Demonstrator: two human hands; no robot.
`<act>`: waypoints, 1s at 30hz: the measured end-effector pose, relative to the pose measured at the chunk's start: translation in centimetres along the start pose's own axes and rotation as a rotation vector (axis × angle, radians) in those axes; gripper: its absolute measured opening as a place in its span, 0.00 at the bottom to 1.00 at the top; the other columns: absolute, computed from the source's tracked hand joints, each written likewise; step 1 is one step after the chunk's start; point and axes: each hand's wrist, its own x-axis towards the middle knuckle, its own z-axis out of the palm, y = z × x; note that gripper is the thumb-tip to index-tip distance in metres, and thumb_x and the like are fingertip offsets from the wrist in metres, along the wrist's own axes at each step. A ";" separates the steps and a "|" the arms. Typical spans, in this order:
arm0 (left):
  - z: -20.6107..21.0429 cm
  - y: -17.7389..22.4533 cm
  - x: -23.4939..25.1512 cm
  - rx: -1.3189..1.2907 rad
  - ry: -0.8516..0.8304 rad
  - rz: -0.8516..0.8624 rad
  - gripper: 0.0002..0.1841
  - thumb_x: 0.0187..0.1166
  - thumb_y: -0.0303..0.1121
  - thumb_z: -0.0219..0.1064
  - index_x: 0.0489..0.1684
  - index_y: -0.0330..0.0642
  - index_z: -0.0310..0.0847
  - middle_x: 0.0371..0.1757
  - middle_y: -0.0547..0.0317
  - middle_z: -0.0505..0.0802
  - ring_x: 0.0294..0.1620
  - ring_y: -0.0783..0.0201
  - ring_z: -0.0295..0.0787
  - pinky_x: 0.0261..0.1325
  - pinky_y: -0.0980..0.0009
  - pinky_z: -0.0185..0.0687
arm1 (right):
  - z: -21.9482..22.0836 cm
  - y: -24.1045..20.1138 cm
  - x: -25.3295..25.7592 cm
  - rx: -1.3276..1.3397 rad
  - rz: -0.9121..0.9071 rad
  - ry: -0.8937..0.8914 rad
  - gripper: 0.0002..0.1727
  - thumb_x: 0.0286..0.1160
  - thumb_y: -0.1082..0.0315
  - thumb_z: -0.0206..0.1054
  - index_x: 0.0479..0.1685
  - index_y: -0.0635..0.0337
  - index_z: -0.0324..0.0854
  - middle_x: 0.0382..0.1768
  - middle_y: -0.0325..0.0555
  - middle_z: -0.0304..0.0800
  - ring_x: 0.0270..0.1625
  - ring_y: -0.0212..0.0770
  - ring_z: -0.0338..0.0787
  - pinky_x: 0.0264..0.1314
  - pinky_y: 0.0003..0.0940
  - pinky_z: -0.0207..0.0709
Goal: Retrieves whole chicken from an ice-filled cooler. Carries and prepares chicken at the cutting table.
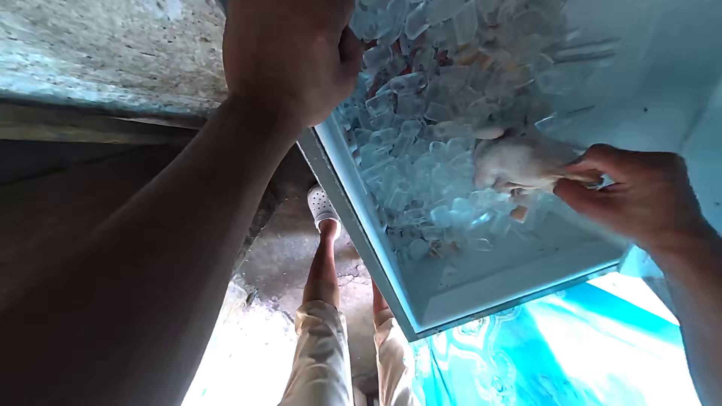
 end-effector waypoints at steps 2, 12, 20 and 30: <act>-0.7 -0.2 0.2 -0.012 -0.058 -0.001 0.19 0.84 0.39 0.52 0.42 0.34 0.85 0.44 0.36 0.91 0.51 0.33 0.89 0.48 0.34 0.76 | -2.0 -1.4 0.5 0.105 -0.015 0.064 0.15 0.68 0.54 0.67 0.32 0.59 0.85 0.27 0.43 0.86 0.31 0.31 0.84 0.32 0.34 0.76; -0.2 -0.3 0.1 -0.001 0.027 0.084 0.16 0.83 0.36 0.54 0.37 0.32 0.84 0.39 0.37 0.92 0.51 0.38 0.90 0.68 0.42 0.71 | 13.1 -4.9 -8.3 0.597 0.573 -0.248 0.20 0.82 0.68 0.62 0.70 0.66 0.80 0.65 0.57 0.89 0.62 0.49 0.92 0.64 0.46 0.85; 0.3 -0.7 0.0 0.021 0.091 0.138 0.16 0.84 0.35 0.54 0.35 0.32 0.83 0.38 0.38 0.92 0.49 0.38 0.90 0.66 0.43 0.73 | 11.4 1.9 0.2 0.515 0.624 -0.071 0.22 0.87 0.66 0.61 0.76 0.65 0.76 0.73 0.64 0.82 0.71 0.57 0.86 0.74 0.53 0.78; 0.2 -0.6 -0.1 0.039 0.087 0.109 0.16 0.83 0.35 0.54 0.33 0.33 0.83 0.38 0.39 0.92 0.51 0.39 0.91 0.68 0.45 0.72 | 12.0 11.4 16.3 0.982 0.970 0.272 0.33 0.92 0.46 0.49 0.88 0.57 0.59 0.81 0.59 0.70 0.75 0.54 0.81 0.69 0.51 0.80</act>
